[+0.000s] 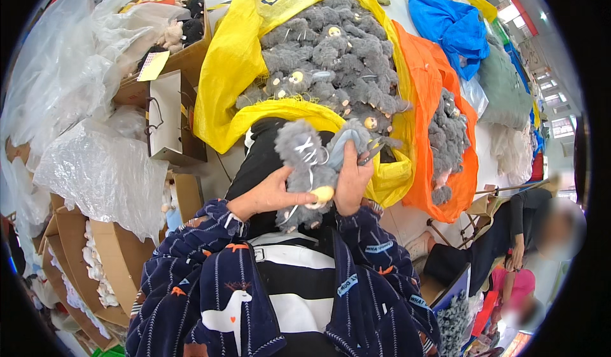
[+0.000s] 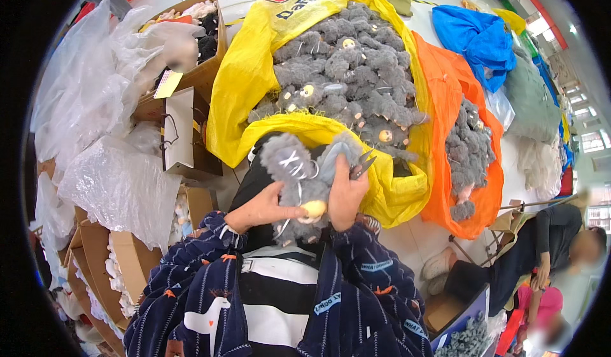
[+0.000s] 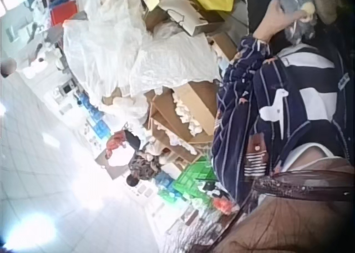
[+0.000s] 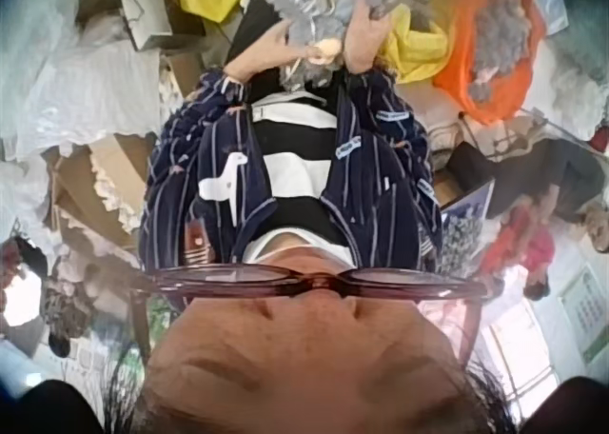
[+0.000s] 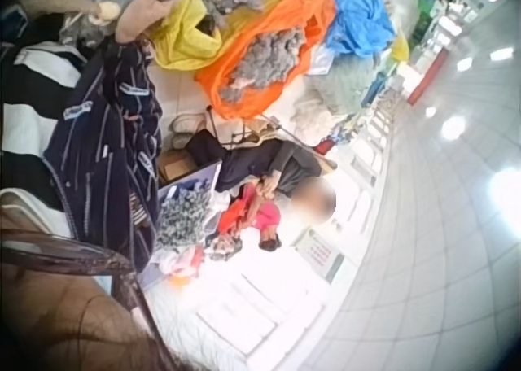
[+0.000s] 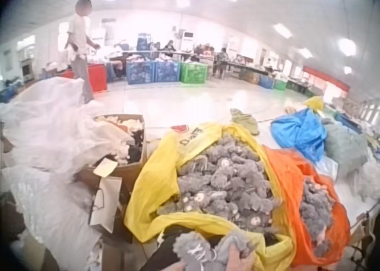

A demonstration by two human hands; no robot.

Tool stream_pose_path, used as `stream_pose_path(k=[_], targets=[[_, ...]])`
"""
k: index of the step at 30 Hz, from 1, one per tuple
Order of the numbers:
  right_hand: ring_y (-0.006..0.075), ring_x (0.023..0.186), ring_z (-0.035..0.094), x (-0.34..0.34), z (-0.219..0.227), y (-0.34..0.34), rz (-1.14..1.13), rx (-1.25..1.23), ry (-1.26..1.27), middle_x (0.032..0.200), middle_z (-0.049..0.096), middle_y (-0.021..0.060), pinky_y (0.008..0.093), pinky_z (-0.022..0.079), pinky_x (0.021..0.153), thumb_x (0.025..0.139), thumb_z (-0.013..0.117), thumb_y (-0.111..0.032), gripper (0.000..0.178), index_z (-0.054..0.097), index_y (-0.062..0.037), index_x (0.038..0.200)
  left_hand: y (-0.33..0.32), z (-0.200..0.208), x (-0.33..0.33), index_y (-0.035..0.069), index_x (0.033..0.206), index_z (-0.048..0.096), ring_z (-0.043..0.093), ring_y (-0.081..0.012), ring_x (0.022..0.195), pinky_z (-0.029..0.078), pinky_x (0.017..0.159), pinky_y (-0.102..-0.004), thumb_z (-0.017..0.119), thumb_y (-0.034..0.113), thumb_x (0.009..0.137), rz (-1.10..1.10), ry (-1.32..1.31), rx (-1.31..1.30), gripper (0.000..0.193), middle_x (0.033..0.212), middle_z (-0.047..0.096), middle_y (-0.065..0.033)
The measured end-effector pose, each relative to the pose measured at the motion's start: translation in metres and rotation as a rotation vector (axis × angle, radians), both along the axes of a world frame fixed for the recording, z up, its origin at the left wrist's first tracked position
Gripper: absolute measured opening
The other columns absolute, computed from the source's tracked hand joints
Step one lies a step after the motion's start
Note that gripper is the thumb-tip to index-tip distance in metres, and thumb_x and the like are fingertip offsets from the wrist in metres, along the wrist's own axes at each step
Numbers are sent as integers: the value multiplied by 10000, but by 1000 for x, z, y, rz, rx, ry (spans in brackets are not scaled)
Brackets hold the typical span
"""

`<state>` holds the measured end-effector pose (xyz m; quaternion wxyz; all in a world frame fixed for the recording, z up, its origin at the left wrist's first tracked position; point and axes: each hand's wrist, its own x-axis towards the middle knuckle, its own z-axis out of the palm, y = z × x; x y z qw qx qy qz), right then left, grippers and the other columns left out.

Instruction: The person sits on the floor and repeatedly picks up small gray stuffed animals from a large yellow sack. They use scissors to trim excess fur around the face and body, then place the finished items into an orange sack. The process is repeated for multiple units.

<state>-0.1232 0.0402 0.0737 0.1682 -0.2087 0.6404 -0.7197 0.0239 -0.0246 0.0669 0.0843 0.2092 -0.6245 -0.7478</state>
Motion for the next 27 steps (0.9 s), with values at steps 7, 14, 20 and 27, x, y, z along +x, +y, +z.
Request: stream_pose_path(k=[7, 14, 20, 27], targets=[[99, 800, 525, 3, -2, 6, 170, -49, -339, 938, 577, 38, 241, 429, 696, 847, 566, -136, 244, 528, 16, 1034, -11, 1, -9, -6, 1138, 492, 503, -107, 958, 408, 843, -270, 626, 117, 797, 242, 112, 16, 386, 1042, 560, -38], [115, 875, 547, -16, 3, 24, 704, 112, -14, 988, 584, 48, 258, 432, 784, 806, 607, -85, 281, 533, 19, 1057, -20, -4, -12, 4, 1061, 535, 527, -101, 882, 433, 778, -259, 528, 141, 872, 415, 210, 226, 234, 979, 580, -23], [128, 915, 531, -8, -28, 27, 369, -33, -330, 1006, 577, 47, 262, 410, 823, 819, 595, -92, 279, 523, 18, 1065, -24, -5, -13, 5, 1155, 456, 507, -127, 991, 414, 852, -277, 580, 189, 843, 233, 123, 243, 383, 1083, 538, -55], [148, 940, 523, -8, -25, 30, 275, 49, -89, 1046, 556, 69, 272, 404, 842, 811, 609, -94, 340, 481, 27, 1101, 2, 33, 24, -6, 1109, 495, 510, -129, 548, 431, 534, -279, 585, 106, 807, -58, -247, -471, 334, 620, 538, -57]])
